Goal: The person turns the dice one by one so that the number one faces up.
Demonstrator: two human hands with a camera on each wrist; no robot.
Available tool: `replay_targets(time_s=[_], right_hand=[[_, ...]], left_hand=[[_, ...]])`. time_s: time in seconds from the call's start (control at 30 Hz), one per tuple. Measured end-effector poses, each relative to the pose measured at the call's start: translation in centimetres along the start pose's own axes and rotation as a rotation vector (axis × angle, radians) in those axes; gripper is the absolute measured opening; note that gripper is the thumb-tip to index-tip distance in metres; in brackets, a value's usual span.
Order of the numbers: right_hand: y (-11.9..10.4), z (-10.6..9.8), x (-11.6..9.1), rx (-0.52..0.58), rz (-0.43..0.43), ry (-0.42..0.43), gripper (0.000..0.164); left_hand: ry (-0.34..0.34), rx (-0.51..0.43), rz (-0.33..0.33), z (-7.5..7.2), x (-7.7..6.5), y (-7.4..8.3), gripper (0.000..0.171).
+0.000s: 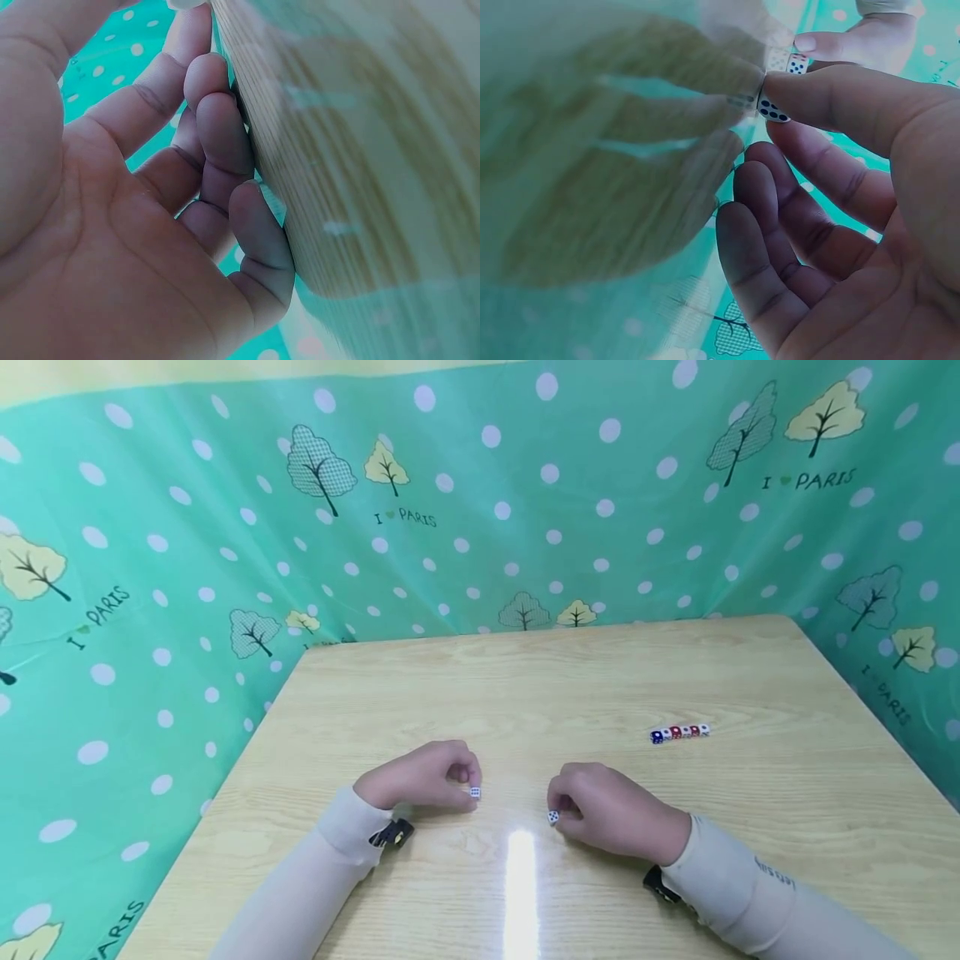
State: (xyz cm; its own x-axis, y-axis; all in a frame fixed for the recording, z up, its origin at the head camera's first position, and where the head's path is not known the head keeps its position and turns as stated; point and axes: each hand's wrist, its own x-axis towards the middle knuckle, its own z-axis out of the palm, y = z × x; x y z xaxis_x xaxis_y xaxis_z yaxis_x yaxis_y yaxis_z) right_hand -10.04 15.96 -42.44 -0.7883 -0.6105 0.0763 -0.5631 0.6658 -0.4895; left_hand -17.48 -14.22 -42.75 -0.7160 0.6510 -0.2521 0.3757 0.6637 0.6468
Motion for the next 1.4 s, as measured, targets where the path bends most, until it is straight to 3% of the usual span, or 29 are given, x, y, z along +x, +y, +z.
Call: replay_targets(time_s=[1.4], right_hand=[[0.46, 0.31, -0.01, -0.003, 0.021, -0.005, 0.018]], left_hand=[[0.001, 0.017, 0.002, 0.14, 0.35, -0.38, 0.017]])
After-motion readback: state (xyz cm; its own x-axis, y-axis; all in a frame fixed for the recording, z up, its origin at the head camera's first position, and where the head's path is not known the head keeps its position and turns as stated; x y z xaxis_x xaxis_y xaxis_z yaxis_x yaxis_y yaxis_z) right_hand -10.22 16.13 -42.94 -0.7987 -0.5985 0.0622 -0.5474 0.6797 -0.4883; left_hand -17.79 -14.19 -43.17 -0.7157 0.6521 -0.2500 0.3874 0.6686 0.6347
